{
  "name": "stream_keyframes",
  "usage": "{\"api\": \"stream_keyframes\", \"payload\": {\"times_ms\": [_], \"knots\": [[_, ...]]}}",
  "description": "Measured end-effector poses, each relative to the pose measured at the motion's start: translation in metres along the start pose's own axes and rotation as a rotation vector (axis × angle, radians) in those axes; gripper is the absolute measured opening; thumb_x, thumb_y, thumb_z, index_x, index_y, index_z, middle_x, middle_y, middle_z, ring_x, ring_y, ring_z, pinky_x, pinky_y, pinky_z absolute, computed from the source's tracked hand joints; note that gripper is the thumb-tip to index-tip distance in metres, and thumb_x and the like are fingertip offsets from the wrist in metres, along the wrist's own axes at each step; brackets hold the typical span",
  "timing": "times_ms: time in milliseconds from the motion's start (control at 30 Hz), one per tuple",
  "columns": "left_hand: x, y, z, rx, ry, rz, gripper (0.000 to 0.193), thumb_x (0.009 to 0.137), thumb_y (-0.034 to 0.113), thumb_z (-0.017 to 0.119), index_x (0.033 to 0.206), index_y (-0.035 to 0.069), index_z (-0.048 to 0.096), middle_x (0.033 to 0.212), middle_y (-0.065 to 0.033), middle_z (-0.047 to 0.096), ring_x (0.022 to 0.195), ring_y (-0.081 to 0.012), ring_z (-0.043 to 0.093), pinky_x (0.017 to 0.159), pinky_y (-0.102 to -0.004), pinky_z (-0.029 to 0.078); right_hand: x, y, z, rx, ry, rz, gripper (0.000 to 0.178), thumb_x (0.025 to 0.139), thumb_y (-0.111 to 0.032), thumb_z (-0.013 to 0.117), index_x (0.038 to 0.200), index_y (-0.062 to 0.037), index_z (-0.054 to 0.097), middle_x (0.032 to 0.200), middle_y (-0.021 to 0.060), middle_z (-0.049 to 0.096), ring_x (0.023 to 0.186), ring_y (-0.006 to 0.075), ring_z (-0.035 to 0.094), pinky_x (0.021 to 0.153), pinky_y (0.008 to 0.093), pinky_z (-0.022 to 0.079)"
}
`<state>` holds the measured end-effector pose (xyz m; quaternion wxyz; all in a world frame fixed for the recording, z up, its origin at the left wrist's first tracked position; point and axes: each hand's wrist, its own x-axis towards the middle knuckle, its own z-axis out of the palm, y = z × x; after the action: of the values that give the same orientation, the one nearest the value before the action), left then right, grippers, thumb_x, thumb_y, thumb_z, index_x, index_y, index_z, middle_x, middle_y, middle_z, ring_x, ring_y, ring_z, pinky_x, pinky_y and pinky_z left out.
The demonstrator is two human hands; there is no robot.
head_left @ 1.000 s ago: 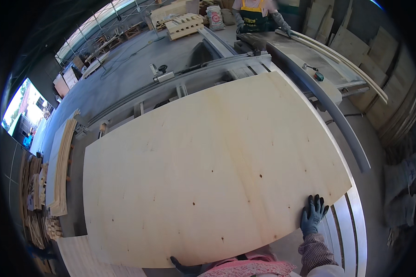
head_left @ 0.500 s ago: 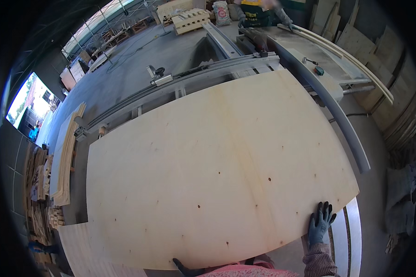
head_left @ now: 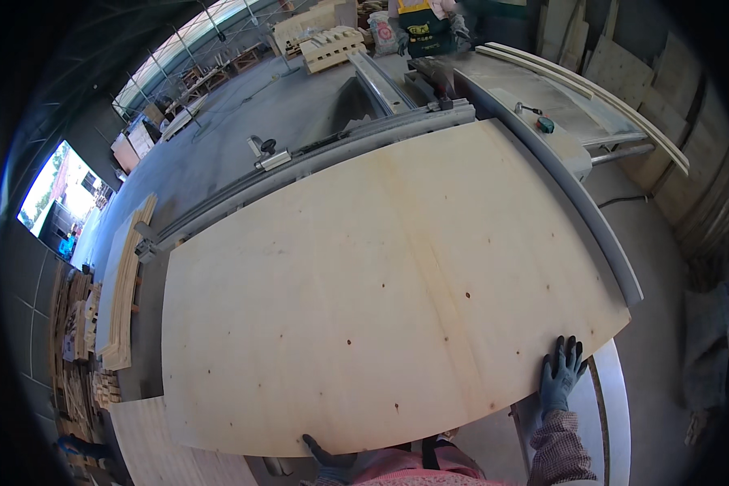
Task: The person carries a large plywood sheet to a panel saw and positions it for cutting. They guide the sheet through the saw blade with both hands while a coworker assists on the opposite side. The person maintains steady pressure and alignment as the sheet is cut.
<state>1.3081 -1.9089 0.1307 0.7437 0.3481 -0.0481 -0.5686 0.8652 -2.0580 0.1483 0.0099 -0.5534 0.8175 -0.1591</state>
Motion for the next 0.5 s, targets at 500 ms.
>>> {"api": "stream_keyframes", "payload": {"times_ms": [500], "knots": [[0.022, 0.005, -0.016, 0.009, 0.075, -0.075, 0.091, 0.074, 0.076, 0.042, 0.141, 0.016, 0.029, 0.142, -0.0111, 0.033, 0.128, -0.0371, 0.032, 0.102, -0.0579, 0.029, -0.015, -0.069, 0.004, -0.032, -0.025, 0.083, 0.054, 0.084, -0.025, 0.055, 0.136, -0.0223, 0.042, 0.148, 0.0076, 0.026, 0.138, 0.0295, 0.018, 0.108, 0.0579, 0.003]]}}
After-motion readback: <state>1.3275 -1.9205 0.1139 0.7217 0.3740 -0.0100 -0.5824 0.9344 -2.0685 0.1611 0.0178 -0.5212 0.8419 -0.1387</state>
